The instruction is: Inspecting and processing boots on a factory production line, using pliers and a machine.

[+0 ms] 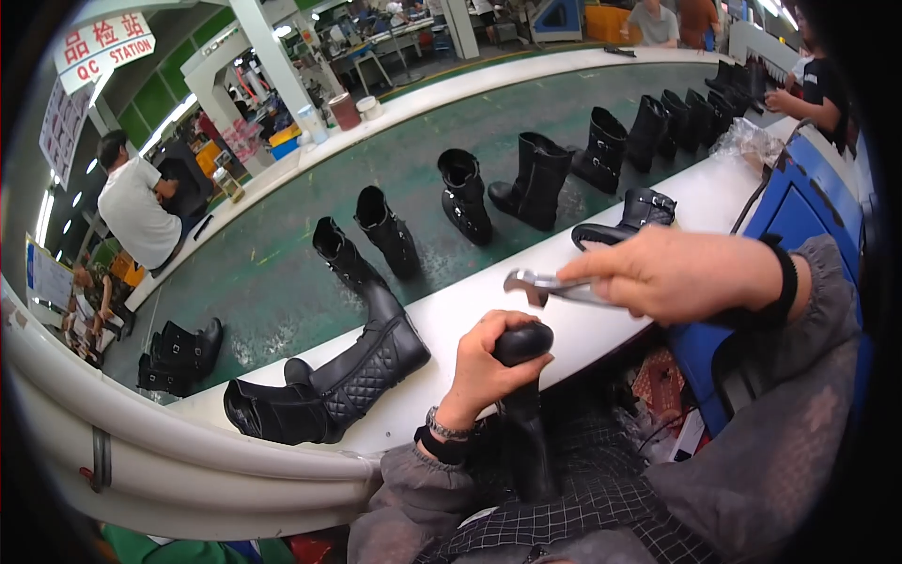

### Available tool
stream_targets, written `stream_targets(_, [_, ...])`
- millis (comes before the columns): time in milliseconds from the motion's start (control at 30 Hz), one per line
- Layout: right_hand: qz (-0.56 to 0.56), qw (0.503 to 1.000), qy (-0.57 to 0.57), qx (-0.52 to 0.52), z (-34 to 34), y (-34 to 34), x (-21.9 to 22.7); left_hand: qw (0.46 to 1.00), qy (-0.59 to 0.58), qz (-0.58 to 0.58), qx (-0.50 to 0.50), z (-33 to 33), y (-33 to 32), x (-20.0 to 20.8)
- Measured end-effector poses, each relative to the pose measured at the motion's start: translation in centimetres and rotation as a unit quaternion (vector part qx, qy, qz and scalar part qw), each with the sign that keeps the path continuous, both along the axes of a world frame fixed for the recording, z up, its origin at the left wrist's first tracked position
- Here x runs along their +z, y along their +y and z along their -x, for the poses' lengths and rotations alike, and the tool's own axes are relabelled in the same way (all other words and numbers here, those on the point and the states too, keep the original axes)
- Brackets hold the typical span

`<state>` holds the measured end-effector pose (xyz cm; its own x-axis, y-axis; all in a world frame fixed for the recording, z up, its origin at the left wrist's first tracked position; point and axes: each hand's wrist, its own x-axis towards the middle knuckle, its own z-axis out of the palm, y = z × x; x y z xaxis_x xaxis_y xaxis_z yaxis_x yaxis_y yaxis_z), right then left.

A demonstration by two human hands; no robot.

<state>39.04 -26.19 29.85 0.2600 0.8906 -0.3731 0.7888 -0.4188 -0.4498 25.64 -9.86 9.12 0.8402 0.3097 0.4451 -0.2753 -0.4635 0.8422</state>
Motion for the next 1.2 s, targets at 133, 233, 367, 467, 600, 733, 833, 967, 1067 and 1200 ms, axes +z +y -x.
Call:
stream_targets(133, [-0.204, 0.963, 0.164, -0.062, -0.5, -1.7, 0.5, 0.996, -0.010, 0.086, 0.012, 0.0, 0.4, -0.2])
stream_targets(233, [-0.158, 0.978, 0.135, 0.014, -0.4, -1.3, -0.8, 0.997, -0.005, 0.077, 0.009, 0.3, 0.6, -0.2])
stream_targets(367, [-0.120, 0.990, 0.019, 0.075, -1.4, -0.8, -2.1, 0.997, 0.015, 0.070, 0.000, 0.3, 0.6, -0.1])
stream_targets(467, [-0.067, 0.992, 0.087, -0.054, -1.8, -2.1, -1.9, 0.996, -0.013, 0.087, 0.018, 0.2, 0.8, -0.2])
stream_targets(600, [-0.258, 0.919, 0.277, -0.109, -0.4, -3.1, -4.1, 0.990, -0.012, 0.141, 0.027, 0.5, 1.3, -0.4])
stream_targets(733, [-0.166, 0.956, 0.232, -0.063, -1.1, -3.2, -7.1, 0.987, -0.004, 0.159, 0.038, 0.7, 1.8, -0.2])
stream_targets(833, [-0.291, 0.902, 0.302, -0.100, -1.3, -4.0, -8.0, 0.985, -0.008, 0.171, 0.032, 0.6, 1.6, -0.3])
stream_targets(967, [-0.280, 0.901, 0.321, -0.084, -0.6, -3.8, -8.2, 0.989, 0.004, 0.144, 0.026, 0.6, 1.5, -0.3])
stream_targets(1067, [-0.173, 0.944, 0.270, -0.076, -0.9, -3.4, -8.1, 0.985, 0.010, 0.162, 0.058, 0.8, 1.7, -0.2])
stream_targets(1200, [-0.256, 0.893, 0.351, -0.120, -1.4, -4.0, -8.7, 0.984, -0.017, 0.172, 0.039, 0.6, 1.9, -0.5])
